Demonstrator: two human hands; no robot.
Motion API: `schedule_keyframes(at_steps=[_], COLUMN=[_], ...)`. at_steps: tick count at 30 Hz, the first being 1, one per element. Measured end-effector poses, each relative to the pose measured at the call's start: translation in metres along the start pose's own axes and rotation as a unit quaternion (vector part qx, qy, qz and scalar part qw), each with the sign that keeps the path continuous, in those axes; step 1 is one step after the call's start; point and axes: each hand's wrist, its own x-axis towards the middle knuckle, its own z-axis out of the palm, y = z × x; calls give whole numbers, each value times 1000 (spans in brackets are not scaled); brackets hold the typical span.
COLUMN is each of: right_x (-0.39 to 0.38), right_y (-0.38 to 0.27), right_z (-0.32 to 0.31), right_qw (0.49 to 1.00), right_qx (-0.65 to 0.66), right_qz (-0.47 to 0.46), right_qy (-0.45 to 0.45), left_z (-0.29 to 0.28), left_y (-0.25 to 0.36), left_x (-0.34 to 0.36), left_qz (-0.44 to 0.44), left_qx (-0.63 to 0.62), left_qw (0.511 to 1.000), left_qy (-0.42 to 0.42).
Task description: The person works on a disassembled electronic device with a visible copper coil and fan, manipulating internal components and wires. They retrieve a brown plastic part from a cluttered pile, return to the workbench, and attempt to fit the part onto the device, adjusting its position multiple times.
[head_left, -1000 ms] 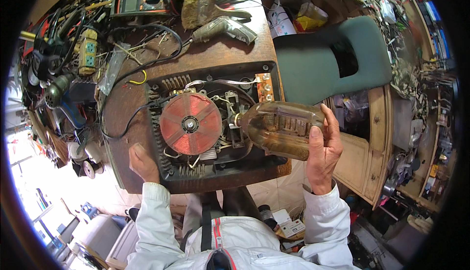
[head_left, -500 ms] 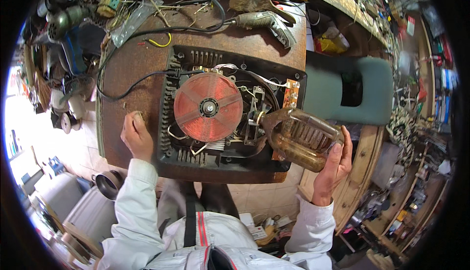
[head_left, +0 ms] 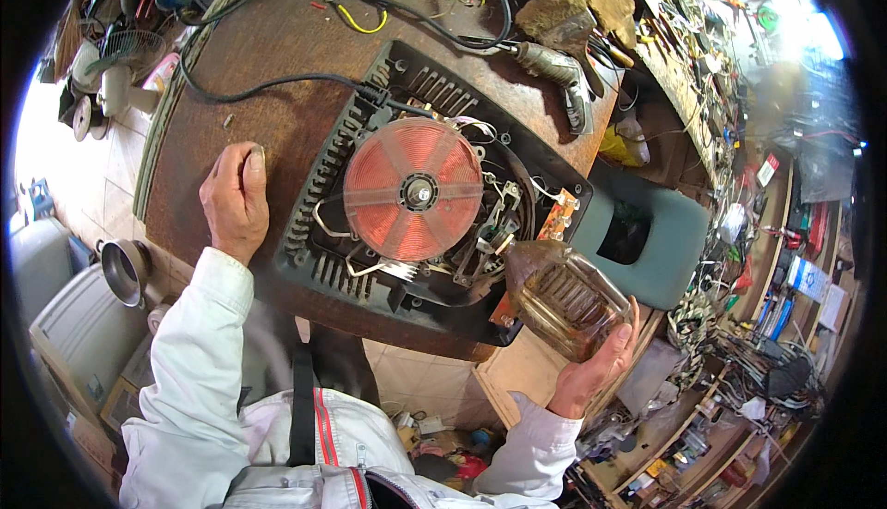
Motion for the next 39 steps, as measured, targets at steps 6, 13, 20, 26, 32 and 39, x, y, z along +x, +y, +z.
schedule_keyframes(at_steps=[6, 13, 20, 26, 32, 39], right_x=[-1, -2, -1, -1, 1, 3], right_y=[-2, -4, -3, -2, 1, 6], right_z=[3, 5, 7, 5, -1, -3], right_qw=[1000, 1000, 999, 999, 1000, 1000], right_qx=[-27, -9, -53, -48, -25, -25], right_qz=[0, 11, -9, 5, 3, -4], right_qy=[14, 4, 6, 4, -17, -15], left_z=[1, 0, 0, -1, -1, -1], left_y=[-2, -3, -1, 0, 0, -2], left_x=[-1, -2, -1, -1, -1, -2], left_qz=[-12, -14, -10, -12, -9, -15], left_qx=[-17, -30, -37, -40, -42, -38], left_qw=[1000, 999, 999, 999, 999, 999], left_qy=[-4, -1, 1, 2, 3, -3])
